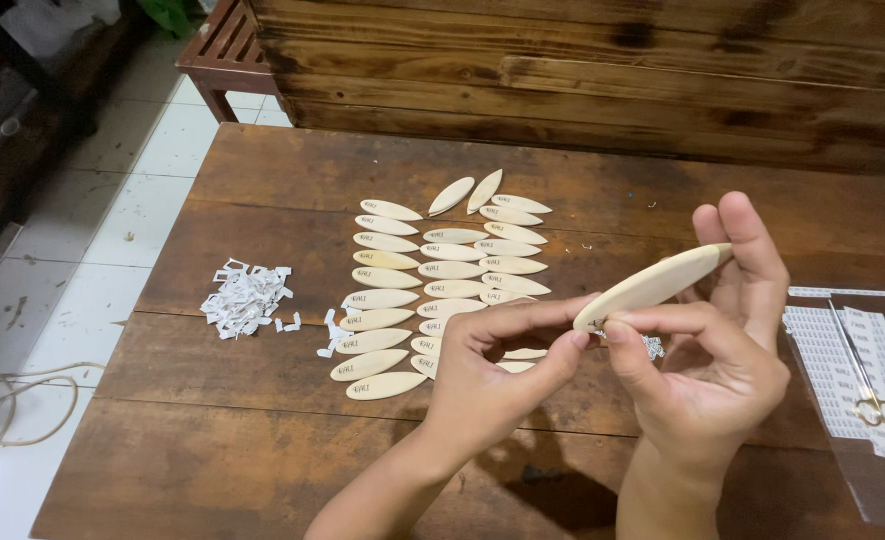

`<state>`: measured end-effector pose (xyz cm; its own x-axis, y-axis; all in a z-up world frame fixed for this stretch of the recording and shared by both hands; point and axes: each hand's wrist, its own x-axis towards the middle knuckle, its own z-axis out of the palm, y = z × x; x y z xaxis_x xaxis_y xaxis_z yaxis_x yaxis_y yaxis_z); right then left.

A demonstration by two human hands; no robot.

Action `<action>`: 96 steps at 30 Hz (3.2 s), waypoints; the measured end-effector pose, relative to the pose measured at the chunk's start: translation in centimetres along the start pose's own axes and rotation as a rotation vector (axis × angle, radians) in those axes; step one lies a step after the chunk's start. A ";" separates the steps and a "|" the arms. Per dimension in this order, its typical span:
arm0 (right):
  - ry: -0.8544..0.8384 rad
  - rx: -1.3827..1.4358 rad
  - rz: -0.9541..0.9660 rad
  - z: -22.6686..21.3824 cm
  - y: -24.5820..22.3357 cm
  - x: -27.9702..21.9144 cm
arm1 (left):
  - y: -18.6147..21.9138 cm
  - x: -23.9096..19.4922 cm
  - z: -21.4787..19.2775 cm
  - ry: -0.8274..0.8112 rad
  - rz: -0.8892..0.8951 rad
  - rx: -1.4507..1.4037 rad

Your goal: The person arranges multiple light-colored wooden leaf-shaped pieces on a wooden table. They pick up small white paper labels, peel off backing, and press each label onto a wooden piece one at a time. The labeled pieces are placed back into a neat grid on the table.

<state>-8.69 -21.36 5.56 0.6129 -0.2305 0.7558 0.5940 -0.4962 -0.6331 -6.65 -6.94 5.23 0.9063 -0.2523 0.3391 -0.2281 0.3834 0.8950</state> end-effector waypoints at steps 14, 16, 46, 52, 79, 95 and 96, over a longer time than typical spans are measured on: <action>0.014 -0.039 -0.034 0.0 -0.2 -0.2 | -0.3 -0.4 -0.1 -0.030 0.084 0.058; 0.010 -0.045 -0.041 0.0 -0.3 -0.2 | -0.2 -0.4 -0.1 -0.026 0.094 0.057; 0.071 -0.172 -0.103 1.2 -0.4 -1.2 | -1.7 -0.6 0.4 0.262 0.347 0.279; 0.073 -0.182 -0.112 1.2 -0.3 -1.3 | -1.9 -0.5 0.3 0.267 0.464 0.355; 0.086 -0.364 -0.182 3.0 1.8 -1.1 | -4.5 1.9 -0.1 0.419 0.128 0.123; 0.298 0.617 0.485 6.3 9.3 -2.7 | -7.5 3.3 -0.9 0.343 -0.083 -0.046; 0.288 0.619 0.479 7.0 10.5 -2.5 | -7.5 4.0 -1.4 0.323 -0.091 -0.015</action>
<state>-0.39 -20.13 -4.17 0.7648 -0.5467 0.3410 0.5335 0.2404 -0.8109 -0.88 -9.59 -0.52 0.9892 0.0072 0.1461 -0.1375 0.3860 0.9122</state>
